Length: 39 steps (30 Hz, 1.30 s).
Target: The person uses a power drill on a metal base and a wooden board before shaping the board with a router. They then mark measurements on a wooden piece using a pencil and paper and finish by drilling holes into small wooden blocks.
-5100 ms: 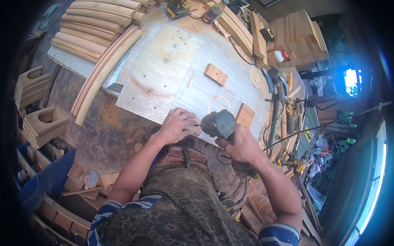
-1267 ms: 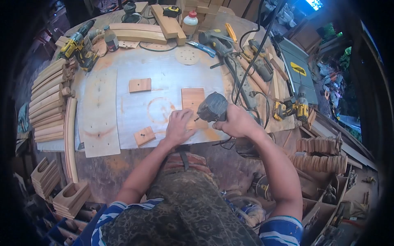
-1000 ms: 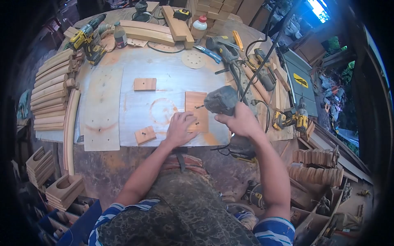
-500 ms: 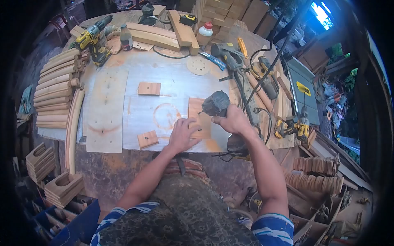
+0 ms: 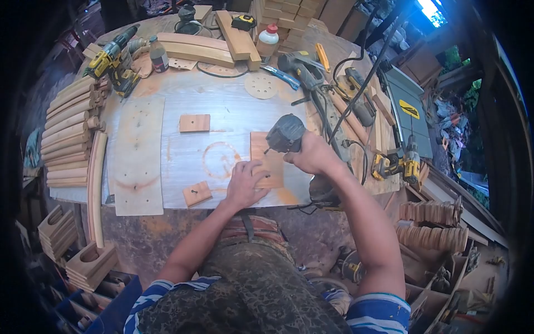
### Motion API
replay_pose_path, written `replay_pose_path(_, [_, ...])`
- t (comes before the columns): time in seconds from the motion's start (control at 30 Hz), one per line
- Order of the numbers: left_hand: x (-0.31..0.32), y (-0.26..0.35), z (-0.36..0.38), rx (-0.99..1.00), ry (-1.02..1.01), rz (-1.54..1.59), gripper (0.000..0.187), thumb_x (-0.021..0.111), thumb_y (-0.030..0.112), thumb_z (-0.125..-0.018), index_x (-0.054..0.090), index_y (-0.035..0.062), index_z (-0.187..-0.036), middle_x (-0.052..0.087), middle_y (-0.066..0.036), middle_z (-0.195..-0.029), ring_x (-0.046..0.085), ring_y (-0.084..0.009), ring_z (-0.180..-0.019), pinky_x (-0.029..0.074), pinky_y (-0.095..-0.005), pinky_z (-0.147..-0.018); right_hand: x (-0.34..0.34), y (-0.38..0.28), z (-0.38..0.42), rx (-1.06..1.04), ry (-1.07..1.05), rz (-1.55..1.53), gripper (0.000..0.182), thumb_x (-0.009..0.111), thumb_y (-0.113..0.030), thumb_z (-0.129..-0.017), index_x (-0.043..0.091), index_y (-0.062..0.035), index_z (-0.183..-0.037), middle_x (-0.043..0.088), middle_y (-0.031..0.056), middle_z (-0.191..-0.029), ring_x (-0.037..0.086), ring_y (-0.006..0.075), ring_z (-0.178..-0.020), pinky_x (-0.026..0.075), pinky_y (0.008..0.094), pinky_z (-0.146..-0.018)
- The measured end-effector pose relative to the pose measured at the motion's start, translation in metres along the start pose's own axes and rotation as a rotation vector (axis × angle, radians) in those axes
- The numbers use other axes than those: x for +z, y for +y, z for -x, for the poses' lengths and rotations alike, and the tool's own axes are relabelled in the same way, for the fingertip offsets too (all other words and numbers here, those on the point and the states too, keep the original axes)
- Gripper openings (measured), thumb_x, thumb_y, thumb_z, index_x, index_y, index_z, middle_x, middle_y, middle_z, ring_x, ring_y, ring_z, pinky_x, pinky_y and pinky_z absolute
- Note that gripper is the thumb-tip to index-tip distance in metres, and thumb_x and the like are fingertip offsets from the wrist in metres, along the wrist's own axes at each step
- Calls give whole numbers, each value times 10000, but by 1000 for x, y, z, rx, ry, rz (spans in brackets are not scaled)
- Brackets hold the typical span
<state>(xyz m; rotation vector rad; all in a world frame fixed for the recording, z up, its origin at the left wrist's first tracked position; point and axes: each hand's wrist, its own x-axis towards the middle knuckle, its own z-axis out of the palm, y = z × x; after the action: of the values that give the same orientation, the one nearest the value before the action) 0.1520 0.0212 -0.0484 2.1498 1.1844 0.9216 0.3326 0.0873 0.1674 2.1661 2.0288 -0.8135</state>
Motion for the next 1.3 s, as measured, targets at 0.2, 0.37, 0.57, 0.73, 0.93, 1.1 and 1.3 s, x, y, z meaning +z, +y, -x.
replay_pose_path(0.2, [0, -3, 0, 27, 32, 3, 456, 841, 287, -736, 712, 174, -1159, 529, -92, -1341, 464, -354, -1194, 432, -484, -1041, -19, 3, -2, 84, -120, 16, 611, 823, -358, -801, 652, 78, -1193, 707, 297, -1148, 684, 405, -1125, 530, 432, -967])
replay_pose_path(0.37, [-3, 1, -1, -10, -6, 16, 436, 813, 351, -778, 735, 172, -1168, 532, -88, -1351, 459, -328, -1224, 388, -478, -1081, -36, -10, 13, 16, -9, 52, 633, 834, -413, -798, 667, 65, -1177, 712, 290, -1123, 691, 395, -1100, 531, 438, -951])
replay_pose_path(0.57, [0, -1, 2, 24, 85, -11, 378, 798, 394, -792, 756, 172, -1094, 555, -104, -1332, 464, -355, -1238, 397, -497, -1080, -29, -79, -2, -238, 6, -87, 613, 832, -406, -798, 676, 101, -1106, 708, 317, -1082, 696, 392, -1067, 532, 457, -922])
replay_pose_path(0.73, [2, -6, 4, 4, 91, -6, 418, 802, 414, -784, 753, 177, -1125, 552, -116, -1331, 449, -368, -1273, 384, -504, -1103, 18, -148, -64, -302, -33, 84, 585, 813, -409, -795, 697, 112, -1035, 727, 305, -963, 721, 422, -965, 555, 473, -867])
replay_pose_path(0.93, [-2, -3, 4, -83, -48, -1, 472, 795, 407, -782, 729, 204, -1203, 496, -94, -1423, 389, -361, -1367, 301, -502, -1196, 34, -187, -110, -279, -107, 50, 529, 806, -379, -814, 711, 88, -1043, 744, 236, -889, 745, 334, -846, 575, 435, -806])
replay_pose_path(1.1, [-2, -4, 5, -63, -29, -20, 448, 807, 392, -773, 732, 220, -1180, 510, -94, -1421, 389, -373, -1370, 316, -502, -1187, 32, -187, -119, -267, -151, 67, 499, 805, -372, -826, 709, 77, -1023, 739, 199, -834, 739, 261, -716, 585, 397, -712])
replay_pose_path(1.3, [-2, -6, 4, -30, 7, -12, 437, 810, 386, -770, 733, 217, -1165, 517, -89, -1399, 415, -350, -1335, 336, -498, -1154, 25, -186, -120, -259, -170, 5, 496, 805, -363, -832, 696, 83, -1020, 733, 177, -819, 720, 238, -651, 575, 377, -638])
